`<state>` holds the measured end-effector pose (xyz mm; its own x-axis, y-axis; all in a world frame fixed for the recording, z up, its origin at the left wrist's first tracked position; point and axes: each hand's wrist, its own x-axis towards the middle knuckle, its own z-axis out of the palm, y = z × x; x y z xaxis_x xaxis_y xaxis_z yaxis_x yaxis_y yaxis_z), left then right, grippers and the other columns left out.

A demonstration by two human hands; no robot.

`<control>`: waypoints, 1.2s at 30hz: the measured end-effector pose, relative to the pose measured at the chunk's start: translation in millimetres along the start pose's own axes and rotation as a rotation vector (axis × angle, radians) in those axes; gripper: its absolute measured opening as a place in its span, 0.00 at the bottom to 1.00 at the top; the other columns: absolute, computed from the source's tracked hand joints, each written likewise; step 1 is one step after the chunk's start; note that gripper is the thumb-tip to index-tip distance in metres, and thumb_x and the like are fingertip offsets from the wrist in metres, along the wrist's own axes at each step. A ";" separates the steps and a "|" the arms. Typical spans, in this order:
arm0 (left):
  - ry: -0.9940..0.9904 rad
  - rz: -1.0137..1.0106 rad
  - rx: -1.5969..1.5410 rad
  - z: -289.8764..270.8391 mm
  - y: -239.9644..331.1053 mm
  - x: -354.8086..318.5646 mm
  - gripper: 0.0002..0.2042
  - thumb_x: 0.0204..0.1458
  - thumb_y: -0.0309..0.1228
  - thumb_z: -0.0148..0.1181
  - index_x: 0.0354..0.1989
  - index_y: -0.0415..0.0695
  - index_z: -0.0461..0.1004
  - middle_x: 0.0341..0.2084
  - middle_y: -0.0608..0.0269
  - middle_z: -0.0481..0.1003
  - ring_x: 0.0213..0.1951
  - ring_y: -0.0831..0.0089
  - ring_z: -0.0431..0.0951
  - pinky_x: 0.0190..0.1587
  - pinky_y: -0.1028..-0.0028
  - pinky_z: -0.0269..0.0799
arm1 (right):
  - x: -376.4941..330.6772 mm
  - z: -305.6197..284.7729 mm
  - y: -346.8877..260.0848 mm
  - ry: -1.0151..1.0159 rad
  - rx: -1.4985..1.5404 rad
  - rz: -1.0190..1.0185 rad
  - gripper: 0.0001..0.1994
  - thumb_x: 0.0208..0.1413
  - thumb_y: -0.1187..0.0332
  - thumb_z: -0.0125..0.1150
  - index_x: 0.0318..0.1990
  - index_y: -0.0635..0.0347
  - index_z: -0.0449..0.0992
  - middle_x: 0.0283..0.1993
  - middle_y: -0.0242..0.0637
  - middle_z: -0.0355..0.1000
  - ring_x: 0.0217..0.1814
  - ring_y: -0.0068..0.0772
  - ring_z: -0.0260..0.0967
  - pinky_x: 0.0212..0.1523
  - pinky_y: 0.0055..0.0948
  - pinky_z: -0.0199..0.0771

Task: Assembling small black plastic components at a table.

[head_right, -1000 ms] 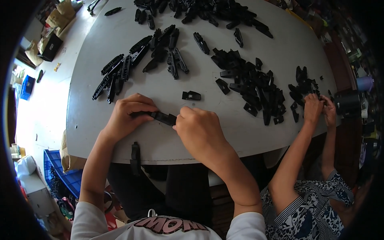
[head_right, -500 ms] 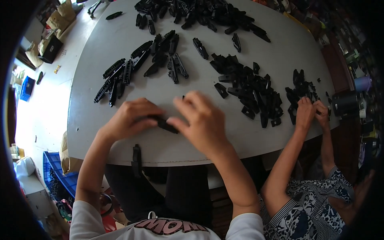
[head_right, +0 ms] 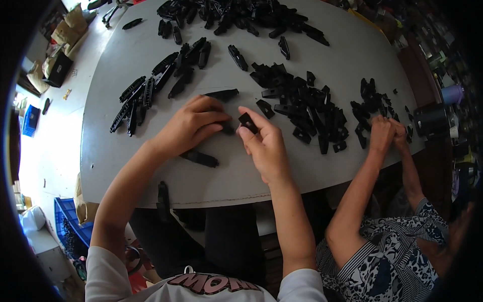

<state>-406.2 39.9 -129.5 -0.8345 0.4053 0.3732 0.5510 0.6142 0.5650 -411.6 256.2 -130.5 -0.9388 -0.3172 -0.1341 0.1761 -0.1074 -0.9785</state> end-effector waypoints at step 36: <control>0.112 -0.031 -0.081 1.3 -18.0 6.1 0.12 0.43 0.20 0.66 0.39 0.39 0.79 0.37 0.54 0.76 0.38 0.58 0.78 0.41 0.68 0.74 | 37.8 3.2 -7.8 -0.035 -0.768 -0.632 0.12 0.44 0.80 0.67 0.39 0.66 0.76 0.35 0.38 0.73 0.37 0.35 0.72 0.41 0.28 0.73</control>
<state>-421.2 32.2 -138.4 -0.8487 0.3060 0.4314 0.5265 0.5666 0.6338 -447.5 242.0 -127.4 -0.7825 -0.4412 0.4393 -0.6044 0.3692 -0.7059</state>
